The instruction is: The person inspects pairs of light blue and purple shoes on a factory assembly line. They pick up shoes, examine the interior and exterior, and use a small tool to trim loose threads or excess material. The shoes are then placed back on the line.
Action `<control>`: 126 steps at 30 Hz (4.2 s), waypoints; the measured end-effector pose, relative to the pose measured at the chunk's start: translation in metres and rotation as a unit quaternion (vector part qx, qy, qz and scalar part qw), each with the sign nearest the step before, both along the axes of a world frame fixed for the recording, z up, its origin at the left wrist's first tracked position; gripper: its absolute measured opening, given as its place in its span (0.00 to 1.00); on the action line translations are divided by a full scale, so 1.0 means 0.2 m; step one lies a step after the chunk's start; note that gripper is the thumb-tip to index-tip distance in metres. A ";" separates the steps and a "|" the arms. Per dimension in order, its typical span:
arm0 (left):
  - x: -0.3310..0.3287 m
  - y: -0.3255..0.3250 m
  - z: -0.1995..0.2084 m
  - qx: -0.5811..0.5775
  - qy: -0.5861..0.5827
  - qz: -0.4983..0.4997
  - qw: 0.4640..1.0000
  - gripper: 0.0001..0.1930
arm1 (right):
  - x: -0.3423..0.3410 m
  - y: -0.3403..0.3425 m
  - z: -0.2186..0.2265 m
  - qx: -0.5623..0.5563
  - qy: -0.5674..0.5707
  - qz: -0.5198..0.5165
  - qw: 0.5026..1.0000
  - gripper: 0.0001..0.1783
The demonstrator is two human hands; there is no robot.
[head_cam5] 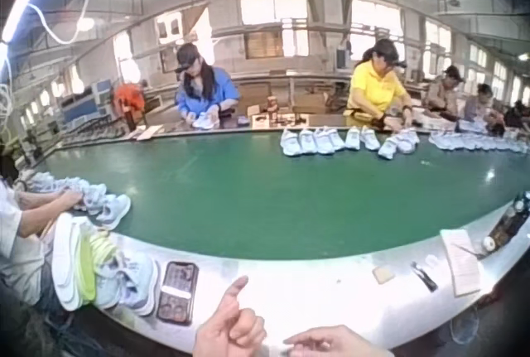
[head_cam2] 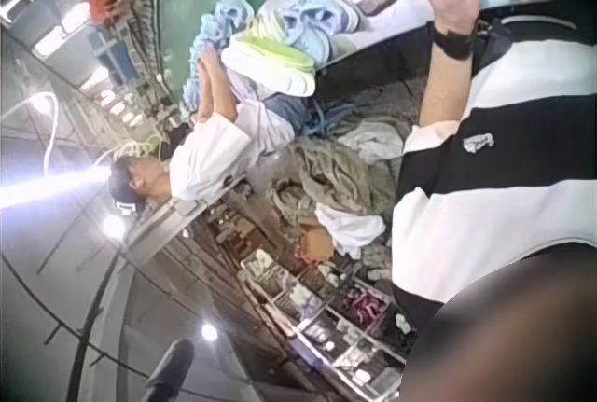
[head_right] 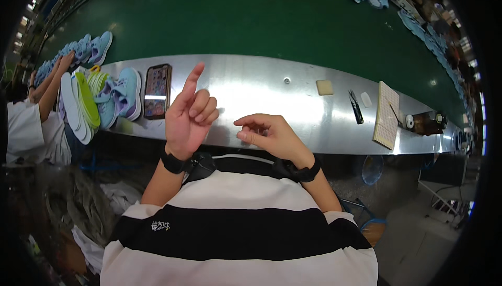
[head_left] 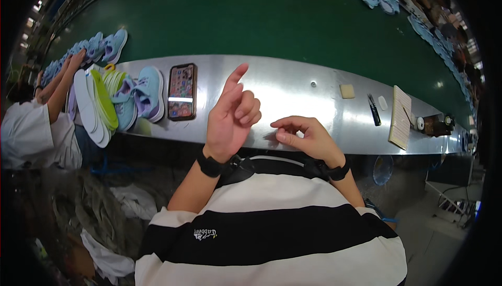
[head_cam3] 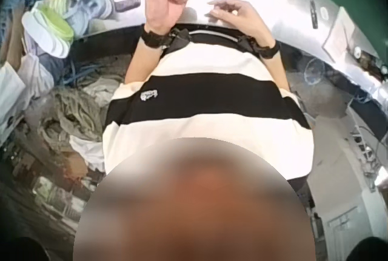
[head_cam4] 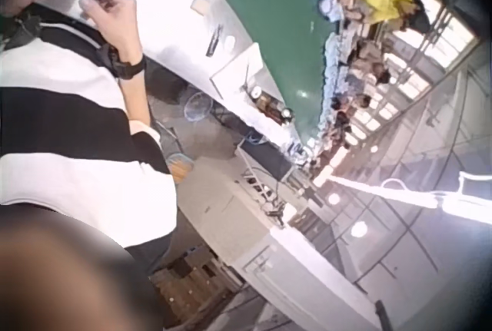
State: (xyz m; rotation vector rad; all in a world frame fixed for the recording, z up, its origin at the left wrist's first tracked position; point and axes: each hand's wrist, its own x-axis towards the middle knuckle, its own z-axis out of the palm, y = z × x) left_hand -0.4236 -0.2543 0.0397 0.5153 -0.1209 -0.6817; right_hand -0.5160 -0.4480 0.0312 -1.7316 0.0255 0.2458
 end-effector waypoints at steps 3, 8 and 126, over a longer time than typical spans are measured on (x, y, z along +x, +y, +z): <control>0.02 -0.04 0.11 -0.084 -0.009 -0.025 0.996 0.21 | 0.00 0.03 -0.03 0.035 -0.044 -0.032 0.998 0.15; -0.05 -0.09 0.16 -0.076 -0.006 -0.001 0.997 0.21 | 0.00 0.05 -0.06 0.066 -0.014 -0.059 0.996 0.15; 2.05 1.30 -0.21 0.975 -0.131 -0.082 0.160 0.45 | -0.11 -0.11 -0.27 -0.252 -0.174 -0.238 0.922 0.07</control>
